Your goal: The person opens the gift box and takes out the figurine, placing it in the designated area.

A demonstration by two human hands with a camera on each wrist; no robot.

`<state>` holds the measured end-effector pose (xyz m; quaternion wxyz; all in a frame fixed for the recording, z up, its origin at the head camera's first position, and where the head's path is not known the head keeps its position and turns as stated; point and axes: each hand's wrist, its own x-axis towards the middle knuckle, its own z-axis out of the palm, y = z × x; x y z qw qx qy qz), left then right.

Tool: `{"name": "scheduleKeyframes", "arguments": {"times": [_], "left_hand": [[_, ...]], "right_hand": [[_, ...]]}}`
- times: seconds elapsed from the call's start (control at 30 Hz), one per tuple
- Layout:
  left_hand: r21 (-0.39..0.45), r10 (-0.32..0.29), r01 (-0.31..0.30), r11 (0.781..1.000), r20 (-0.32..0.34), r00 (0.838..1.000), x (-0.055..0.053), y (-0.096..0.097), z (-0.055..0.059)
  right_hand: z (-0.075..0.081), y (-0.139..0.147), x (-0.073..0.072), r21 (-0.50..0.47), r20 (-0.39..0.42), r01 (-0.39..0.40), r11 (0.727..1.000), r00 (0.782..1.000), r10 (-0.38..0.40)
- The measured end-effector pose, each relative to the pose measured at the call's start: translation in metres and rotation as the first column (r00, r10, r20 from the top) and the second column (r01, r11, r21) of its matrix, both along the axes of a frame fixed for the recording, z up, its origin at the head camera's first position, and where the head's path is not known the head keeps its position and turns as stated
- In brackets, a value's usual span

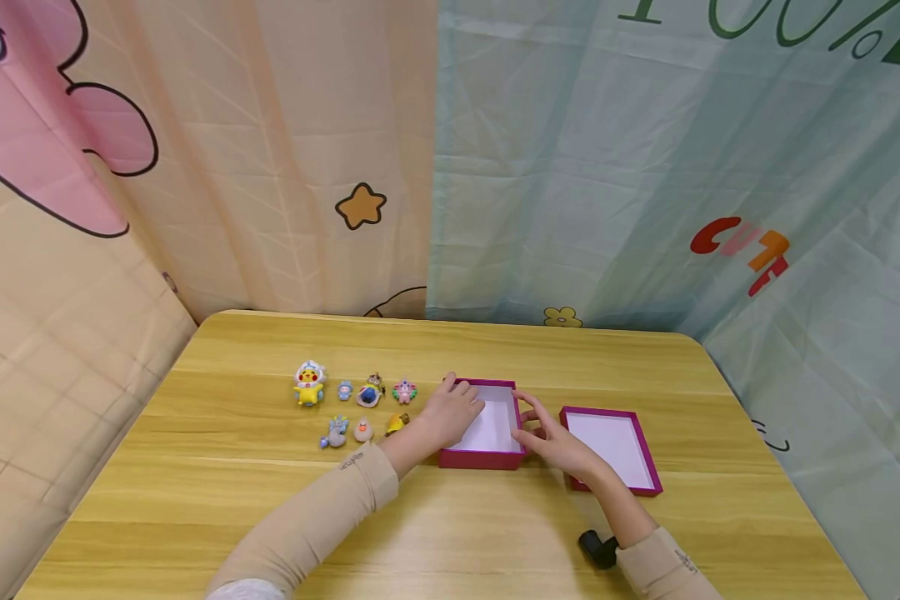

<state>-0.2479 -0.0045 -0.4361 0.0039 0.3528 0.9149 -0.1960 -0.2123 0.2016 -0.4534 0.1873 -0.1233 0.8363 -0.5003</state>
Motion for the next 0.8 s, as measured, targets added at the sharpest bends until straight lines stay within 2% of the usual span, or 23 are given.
{"name": "scheduleKeyframes", "arguments": {"times": [0.37,0.6,0.8], "left_hand": [[0.054,-0.030,0.029,0.998,0.009,1.000,-0.0014,-0.0018,-0.0027],[0.145,-0.056,0.048,0.988,0.053,0.997,-0.0027,-0.0042,-0.0017],[0.180,-0.087,0.074,0.981,0.066,0.994,-0.0038,-0.0060,-0.0028]], "right_hand": [[0.0014,-0.0006,0.0015,0.012,-0.003,0.002,1.000,1.000,-0.002],[0.0015,-0.0003,0.0007,0.007,-0.005,-0.003,1.000,1.000,0.003],[0.0012,-0.0001,0.0013,0.006,0.000,-0.002,1.000,1.000,0.002]]}}
